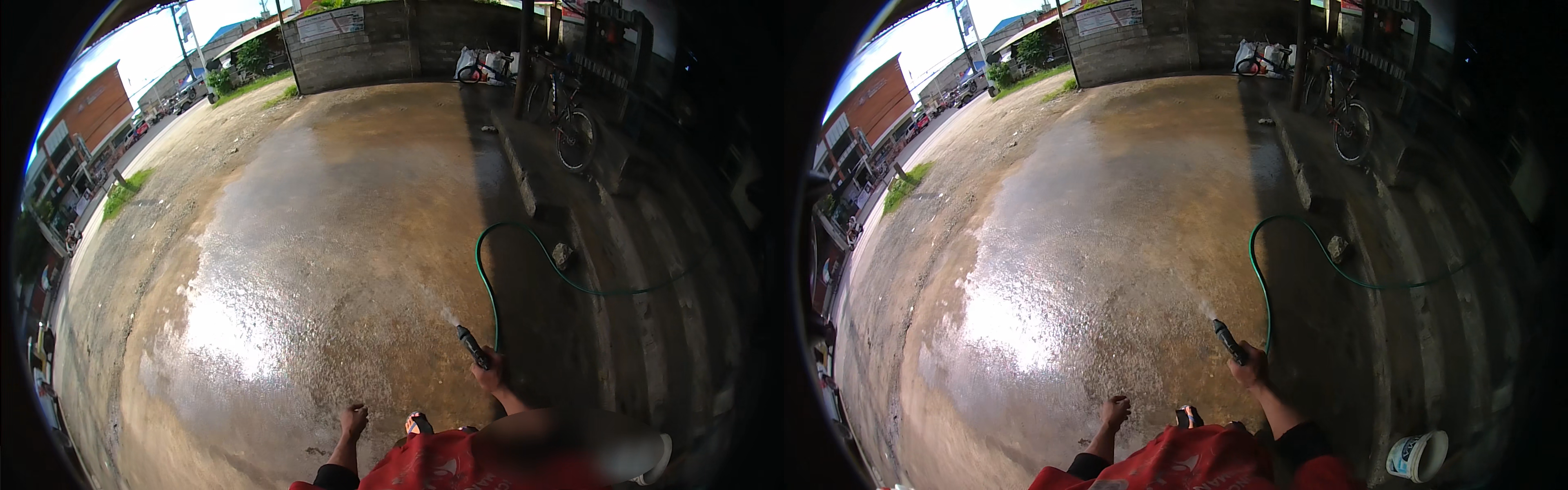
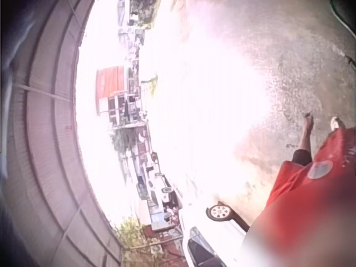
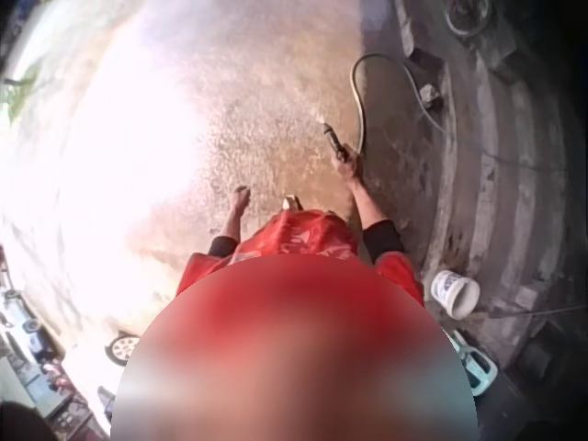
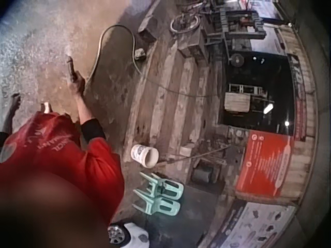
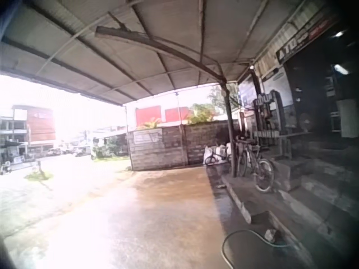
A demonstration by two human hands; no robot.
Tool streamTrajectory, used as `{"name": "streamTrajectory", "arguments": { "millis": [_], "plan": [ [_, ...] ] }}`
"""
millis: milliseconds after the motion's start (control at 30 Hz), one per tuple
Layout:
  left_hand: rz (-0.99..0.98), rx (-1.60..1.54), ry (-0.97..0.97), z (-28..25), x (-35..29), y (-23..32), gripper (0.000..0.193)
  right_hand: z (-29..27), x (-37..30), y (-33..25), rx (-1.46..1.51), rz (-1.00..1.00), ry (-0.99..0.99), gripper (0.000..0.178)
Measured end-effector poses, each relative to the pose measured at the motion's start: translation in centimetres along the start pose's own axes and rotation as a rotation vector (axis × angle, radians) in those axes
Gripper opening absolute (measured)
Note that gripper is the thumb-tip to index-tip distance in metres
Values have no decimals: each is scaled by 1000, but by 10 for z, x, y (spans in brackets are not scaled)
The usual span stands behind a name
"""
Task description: The person sweeps a concrete patio with a broom, collecting debris into a pile. They then pick up the debris and discard it. Finally, they use a garden hose to spray water across the patio surface to rinse it clean.
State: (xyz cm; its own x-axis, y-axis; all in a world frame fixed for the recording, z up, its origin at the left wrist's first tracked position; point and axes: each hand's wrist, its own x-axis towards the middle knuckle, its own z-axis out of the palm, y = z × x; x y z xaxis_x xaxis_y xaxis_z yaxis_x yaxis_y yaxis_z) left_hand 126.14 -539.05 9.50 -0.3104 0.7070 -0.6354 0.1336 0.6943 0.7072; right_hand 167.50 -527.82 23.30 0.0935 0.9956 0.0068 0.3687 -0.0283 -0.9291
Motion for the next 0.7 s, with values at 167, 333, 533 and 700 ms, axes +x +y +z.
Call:
{"name": "streamTrajectory", "arguments": {
  "millis": [167, 333, 533, 700],
  "plan": [
    [-31, 9, 51, 27, -43, -12, 39, -6, -11, -12, -368, 24, -94, 16],
    [-52, -69, 177, 24, -96, -61, 40, 12, -17, -43, -82, -46, 177, 19],
    [-209, -302, 297, -16, -148, -144, 38, 69, -36, -80, -284, -207, -483, 15],
    [-326, -490, 360, -55, -158, -194, 31, 148, -37, -107, -211, -48, -261, 18]
  ]
}}
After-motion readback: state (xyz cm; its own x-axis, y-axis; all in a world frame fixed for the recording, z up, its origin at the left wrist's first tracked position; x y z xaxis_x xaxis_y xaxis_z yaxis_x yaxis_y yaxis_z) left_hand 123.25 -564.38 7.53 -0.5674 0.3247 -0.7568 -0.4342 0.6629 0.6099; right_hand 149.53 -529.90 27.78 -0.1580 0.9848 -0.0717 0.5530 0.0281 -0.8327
